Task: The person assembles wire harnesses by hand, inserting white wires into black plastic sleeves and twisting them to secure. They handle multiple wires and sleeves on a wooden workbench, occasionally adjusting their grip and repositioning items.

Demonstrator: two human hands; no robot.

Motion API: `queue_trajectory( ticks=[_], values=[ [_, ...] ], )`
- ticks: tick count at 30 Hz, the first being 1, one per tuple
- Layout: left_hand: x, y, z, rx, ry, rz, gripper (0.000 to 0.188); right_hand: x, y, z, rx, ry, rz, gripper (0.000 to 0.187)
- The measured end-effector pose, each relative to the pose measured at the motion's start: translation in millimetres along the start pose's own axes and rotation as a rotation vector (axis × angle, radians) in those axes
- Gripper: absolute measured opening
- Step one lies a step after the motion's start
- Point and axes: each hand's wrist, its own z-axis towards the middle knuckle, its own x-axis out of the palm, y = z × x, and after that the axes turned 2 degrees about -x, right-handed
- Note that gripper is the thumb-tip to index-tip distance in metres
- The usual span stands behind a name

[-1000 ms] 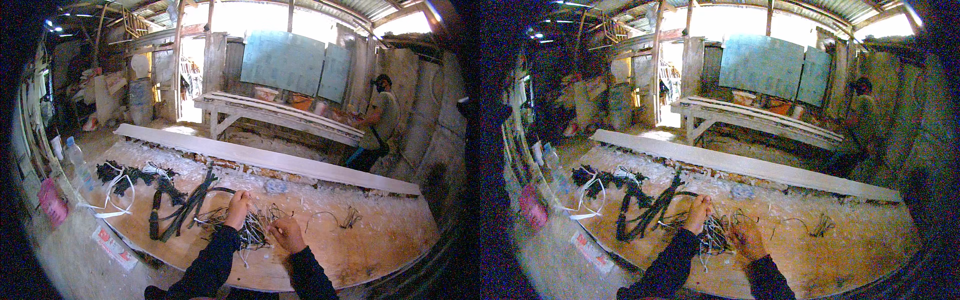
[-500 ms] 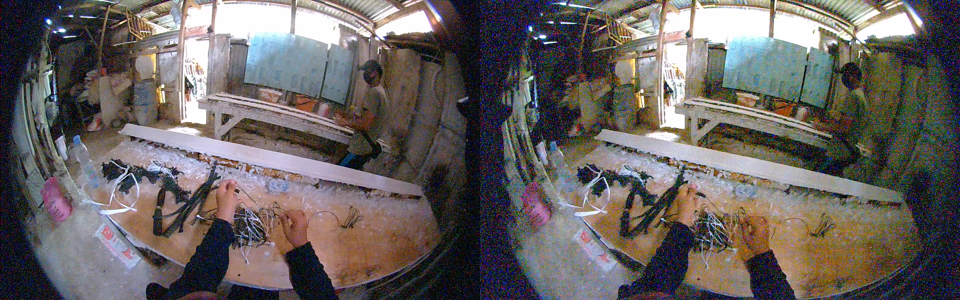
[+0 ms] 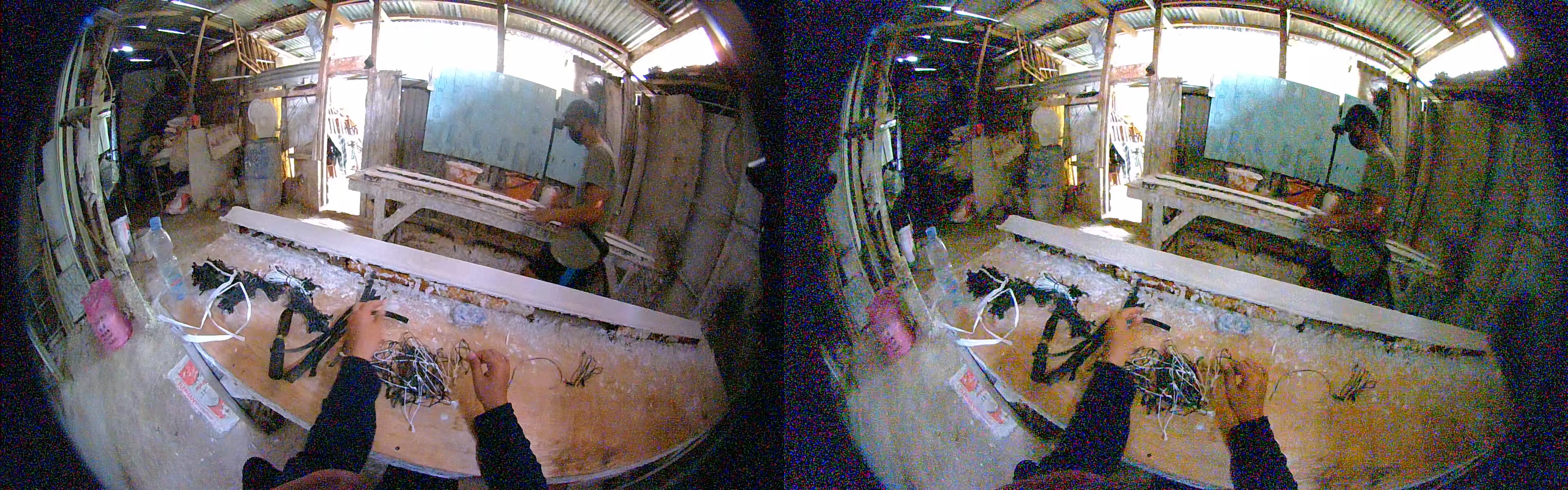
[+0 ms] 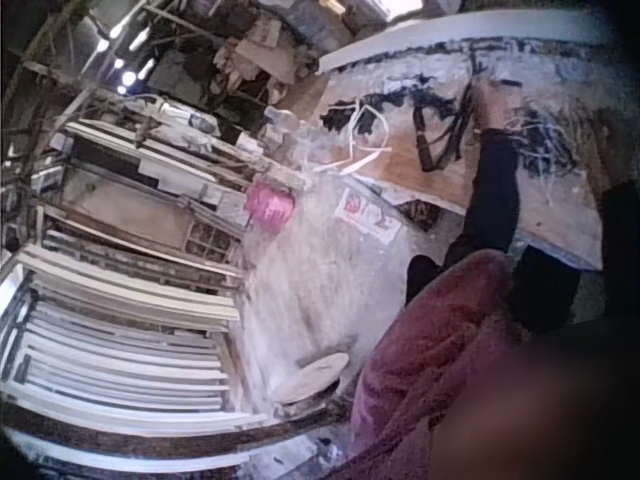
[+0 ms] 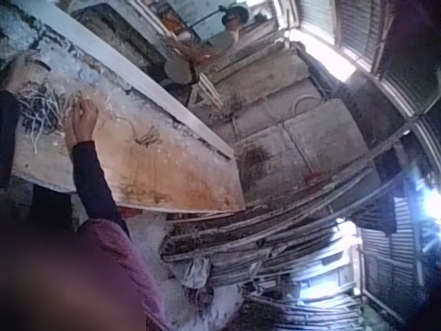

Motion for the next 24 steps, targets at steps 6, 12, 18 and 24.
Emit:
queue_trajectory(
  ticks=[6, 12, 18, 24],
  values=[
    [-60, 21, 0, -0.401, 0.187, 0.497, 0.023, 0, 3, -1, -0.07, -0.077, -0.022, 0.017],
    [-50, 26, -7, -0.323, 0.171, 0.729, 0.022, 0, 6, -1, 0.0, -0.019, 0.137, 0.017],
    [-53, 23, 3, -0.299, 0.012, 0.347, 0.015, 1, 9, -2, -0.063, -0.064, 0.085, 0.019],
    [-78, -27, 9, -0.282, -0.128, -0.303, 0.019, 1, 11, -4, -0.04, -0.082, 0.036, 0.016]
  ],
)
